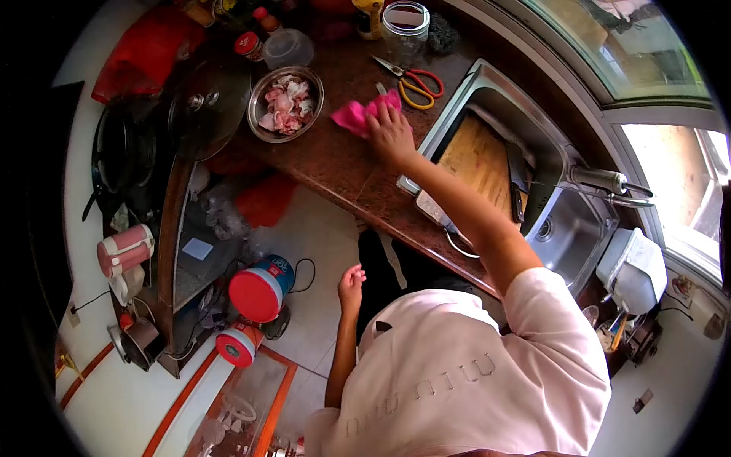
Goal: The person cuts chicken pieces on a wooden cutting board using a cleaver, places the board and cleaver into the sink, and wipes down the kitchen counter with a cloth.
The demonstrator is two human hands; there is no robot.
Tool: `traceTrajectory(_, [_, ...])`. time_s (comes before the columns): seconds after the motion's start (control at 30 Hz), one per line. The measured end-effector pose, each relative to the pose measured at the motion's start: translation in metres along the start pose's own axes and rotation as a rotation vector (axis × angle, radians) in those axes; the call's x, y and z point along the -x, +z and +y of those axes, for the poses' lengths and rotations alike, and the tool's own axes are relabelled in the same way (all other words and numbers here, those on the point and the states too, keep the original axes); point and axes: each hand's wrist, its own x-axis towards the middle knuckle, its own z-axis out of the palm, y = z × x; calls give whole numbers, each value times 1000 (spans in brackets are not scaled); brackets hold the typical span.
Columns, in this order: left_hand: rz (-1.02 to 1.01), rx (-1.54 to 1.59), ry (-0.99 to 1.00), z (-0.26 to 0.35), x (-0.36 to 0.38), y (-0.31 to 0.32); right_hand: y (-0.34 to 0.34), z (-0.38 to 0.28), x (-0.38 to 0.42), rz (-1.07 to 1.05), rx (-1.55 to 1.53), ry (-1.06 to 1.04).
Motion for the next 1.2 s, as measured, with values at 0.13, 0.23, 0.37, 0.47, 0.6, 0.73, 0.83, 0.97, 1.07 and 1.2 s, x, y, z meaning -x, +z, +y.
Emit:
traceTrajectory(0.13, [-32, -79, 23, 8, -56, -13, -46, 7, 61, -207, -21, -21])
traceTrajectory(0.23, [18, -549, 263, 11, -111, -22, -58, 24, 70, -278, -36, 77])
traceTrajectory(0.37, [9, -661, 259, 38, -195, -30, -27, 62, 35, -95, 55, 171])
traceTrajectory(0.47, [37, -861, 307, 67, -237, -28, -23, 77, 13, -38, -10, 128])
traceTrajectory(0.6, [34, 213, -137, 13, -320, -25, -37, 67, 3, -123, 46, 229])
traceTrajectory(0.73, [138, 831, -520, 103, -294, 2, -33, 34, 25, -214, 79, 288])
traceTrajectory(0.83, [54, 682, -505, 104, -316, 14, -46, 6, 38, -222, 26, 228])
traceTrajectory(0.97, [-26, 439, -429, 98, -337, 20, -44, -2, 37, -265, 62, 271])
traceTrajectory(1.07, [-64, 304, -385, 92, -344, 23, -40, -1, 36, -254, 100, 254])
traceTrajectory(1.2, [-113, 131, -333, 90, -340, 28, -44, -3, 35, -308, 87, 279])
